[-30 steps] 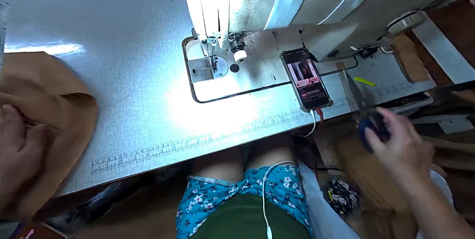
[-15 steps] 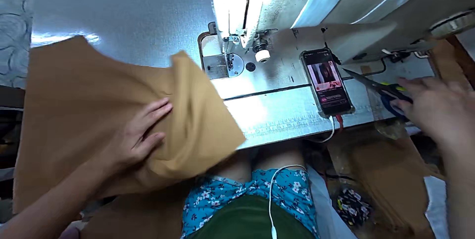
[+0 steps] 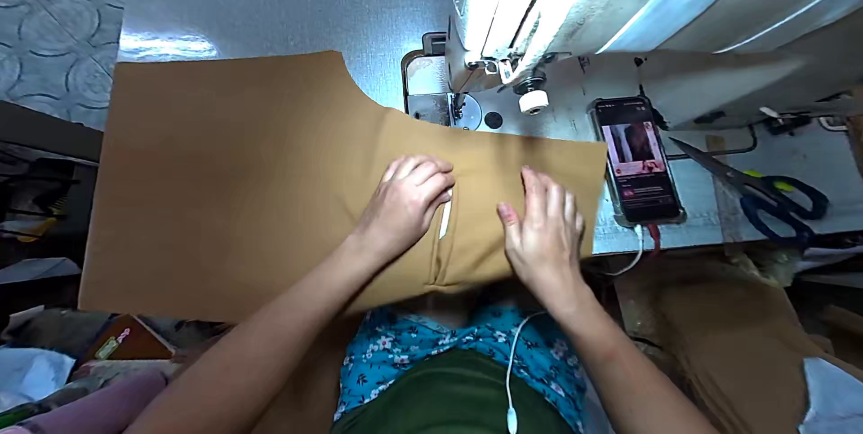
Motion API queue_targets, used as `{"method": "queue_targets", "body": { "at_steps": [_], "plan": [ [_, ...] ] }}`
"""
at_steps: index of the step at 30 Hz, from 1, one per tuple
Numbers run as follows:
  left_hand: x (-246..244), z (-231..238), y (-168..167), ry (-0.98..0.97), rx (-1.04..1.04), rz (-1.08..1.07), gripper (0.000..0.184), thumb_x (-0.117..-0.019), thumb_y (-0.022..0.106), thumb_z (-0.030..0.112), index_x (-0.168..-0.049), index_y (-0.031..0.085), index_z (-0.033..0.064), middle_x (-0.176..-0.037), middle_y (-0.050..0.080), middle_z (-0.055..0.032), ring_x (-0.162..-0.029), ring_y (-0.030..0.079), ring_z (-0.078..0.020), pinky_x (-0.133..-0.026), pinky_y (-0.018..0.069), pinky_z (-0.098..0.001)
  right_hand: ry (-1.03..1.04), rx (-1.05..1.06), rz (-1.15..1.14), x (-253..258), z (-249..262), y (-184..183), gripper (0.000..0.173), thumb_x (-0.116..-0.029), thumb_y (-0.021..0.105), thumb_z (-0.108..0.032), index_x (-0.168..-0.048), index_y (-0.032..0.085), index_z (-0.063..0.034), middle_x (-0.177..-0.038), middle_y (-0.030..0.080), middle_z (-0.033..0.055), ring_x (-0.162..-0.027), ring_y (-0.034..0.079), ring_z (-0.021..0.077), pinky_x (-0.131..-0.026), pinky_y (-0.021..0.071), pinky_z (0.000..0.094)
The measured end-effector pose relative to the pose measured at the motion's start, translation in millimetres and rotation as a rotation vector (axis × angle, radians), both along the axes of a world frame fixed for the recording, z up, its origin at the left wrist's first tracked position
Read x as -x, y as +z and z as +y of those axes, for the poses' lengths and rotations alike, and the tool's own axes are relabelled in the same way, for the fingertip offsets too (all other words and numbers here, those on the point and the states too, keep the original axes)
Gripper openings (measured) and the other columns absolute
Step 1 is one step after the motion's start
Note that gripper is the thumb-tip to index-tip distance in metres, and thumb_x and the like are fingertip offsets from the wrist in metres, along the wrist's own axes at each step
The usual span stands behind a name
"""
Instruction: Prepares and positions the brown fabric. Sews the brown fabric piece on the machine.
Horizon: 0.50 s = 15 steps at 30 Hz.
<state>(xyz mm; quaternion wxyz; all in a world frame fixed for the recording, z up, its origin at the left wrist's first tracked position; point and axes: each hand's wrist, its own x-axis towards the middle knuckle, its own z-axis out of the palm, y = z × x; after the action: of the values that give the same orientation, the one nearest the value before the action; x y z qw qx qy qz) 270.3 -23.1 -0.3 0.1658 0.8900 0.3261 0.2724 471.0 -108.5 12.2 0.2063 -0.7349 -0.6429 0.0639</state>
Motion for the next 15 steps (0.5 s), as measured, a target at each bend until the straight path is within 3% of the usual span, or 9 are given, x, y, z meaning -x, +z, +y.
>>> {"method": "queue_targets", "body": {
  "at_steps": [3, 5, 8, 11, 15],
  "plan": [
    [-18, -3, 2, 0.129, 0.026, -0.011, 0.020, -0.0989, 0.062, 0.015, -0.109, 0.075, 0.0036, -0.127, 0.070, -0.0133, -0.127, 0.061, -0.0369, -0.106, 0.0448, -0.0585, -0.004, -0.002, -0.003, -1, 13, 12, 0.042, -0.1012, 0.057, -0.022, -0.136, 0.060, 0.0012, -0.140, 0.056, 0.0267, -0.129, 0.053, 0.0481, -0.095, 0.0443, 0.0665],
    [-25, -5, 2, 0.171, 0.002, -0.029, 0.020, -0.0989, 0.063, 0.015, -0.109, 0.075, 0.0021, -0.125, 0.070, -0.0145, -0.124, 0.063, -0.0357, -0.105, 0.0455, -0.0583, 0.084, -0.075, 0.029, 11, 25, 17, 0.033, -0.1012, 0.057, -0.015, -0.128, 0.067, 0.0000, -0.137, 0.060, 0.0238, -0.128, 0.056, 0.0443, -0.096, 0.0453, 0.0631],
    [-26, -6, 2, 0.223, -0.002, -0.070, 0.018, -0.0995, 0.062, 0.011, -0.101, 0.076, 0.0017, -0.116, 0.074, -0.0130, -0.118, 0.067, -0.0331, -0.103, 0.0468, -0.0562, 0.151, -0.096, 0.053, 27, 41, 8, 0.022, -0.1012, 0.059, -0.016, -0.112, 0.074, -0.0048, -0.128, 0.067, 0.0162, -0.124, 0.060, 0.0383, -0.094, 0.0458, 0.0607],
    [-24, -3, 6, 0.235, 0.045, -0.070, 0.015, -0.0981, 0.063, 0.010, -0.098, 0.077, 0.0029, -0.119, 0.074, -0.0115, -0.123, 0.064, -0.0357, -0.105, 0.0435, -0.0590, 0.129, -0.086, 0.057, 30, 47, 5, 0.019, -0.1017, 0.060, -0.019, -0.101, 0.074, -0.0057, -0.123, 0.067, 0.0142, -0.120, 0.060, 0.0374, -0.092, 0.0445, 0.0605],
    [-25, -3, 7, 0.255, 0.090, -0.070, 0.013, -0.0971, 0.065, 0.010, -0.101, 0.076, 0.0035, -0.129, 0.070, -0.0130, -0.130, 0.058, -0.0351, -0.110, 0.0401, -0.0564, 0.093, -0.008, 0.111, 31, 52, 16, 0.016, -0.1006, 0.063, -0.020, -0.098, 0.070, -0.0068, -0.117, 0.063, 0.0153, -0.117, 0.057, 0.0398, -0.092, 0.0419, 0.0635]
  ]
}}
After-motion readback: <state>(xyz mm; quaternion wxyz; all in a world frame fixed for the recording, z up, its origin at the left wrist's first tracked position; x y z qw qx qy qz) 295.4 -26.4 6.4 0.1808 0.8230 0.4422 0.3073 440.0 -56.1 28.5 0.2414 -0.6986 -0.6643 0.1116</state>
